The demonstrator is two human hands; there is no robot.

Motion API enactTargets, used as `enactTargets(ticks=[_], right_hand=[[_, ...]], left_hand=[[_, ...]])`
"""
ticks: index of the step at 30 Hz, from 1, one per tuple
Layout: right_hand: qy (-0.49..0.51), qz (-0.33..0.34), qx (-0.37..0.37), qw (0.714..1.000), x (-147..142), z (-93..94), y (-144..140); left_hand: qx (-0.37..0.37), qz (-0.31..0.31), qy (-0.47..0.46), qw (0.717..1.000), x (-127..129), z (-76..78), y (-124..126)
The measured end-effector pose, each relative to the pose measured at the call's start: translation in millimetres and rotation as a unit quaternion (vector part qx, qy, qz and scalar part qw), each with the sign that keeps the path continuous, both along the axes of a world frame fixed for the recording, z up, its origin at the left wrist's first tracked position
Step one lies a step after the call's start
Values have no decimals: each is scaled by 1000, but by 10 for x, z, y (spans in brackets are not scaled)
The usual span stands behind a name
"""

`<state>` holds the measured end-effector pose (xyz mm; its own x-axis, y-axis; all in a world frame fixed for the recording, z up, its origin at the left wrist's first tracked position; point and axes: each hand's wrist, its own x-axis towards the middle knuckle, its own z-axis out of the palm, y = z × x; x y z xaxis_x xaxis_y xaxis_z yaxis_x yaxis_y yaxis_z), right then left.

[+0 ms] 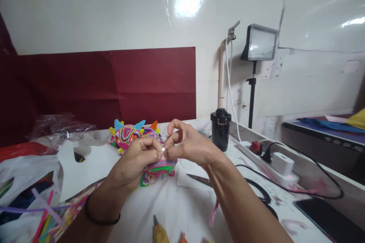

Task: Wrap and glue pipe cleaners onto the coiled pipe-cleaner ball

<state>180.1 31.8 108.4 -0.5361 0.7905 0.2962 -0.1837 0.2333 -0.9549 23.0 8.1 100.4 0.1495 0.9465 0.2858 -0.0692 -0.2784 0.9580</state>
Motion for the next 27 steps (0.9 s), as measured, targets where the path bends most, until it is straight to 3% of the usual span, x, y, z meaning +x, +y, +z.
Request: enactTargets(ticks=[5,12,27], right_hand=[[9,-10,-10,1000,-18,11,-4],[11,5,-37,999,17,-12,49],[13,12,-46,999,68,-46,131]], left_hand=[[-2,-7,-3,1000,-10,-19,22],[-43,-67,-15,997,-52,-33,50],[-49,-91,-61,993,-66,-50,95]])
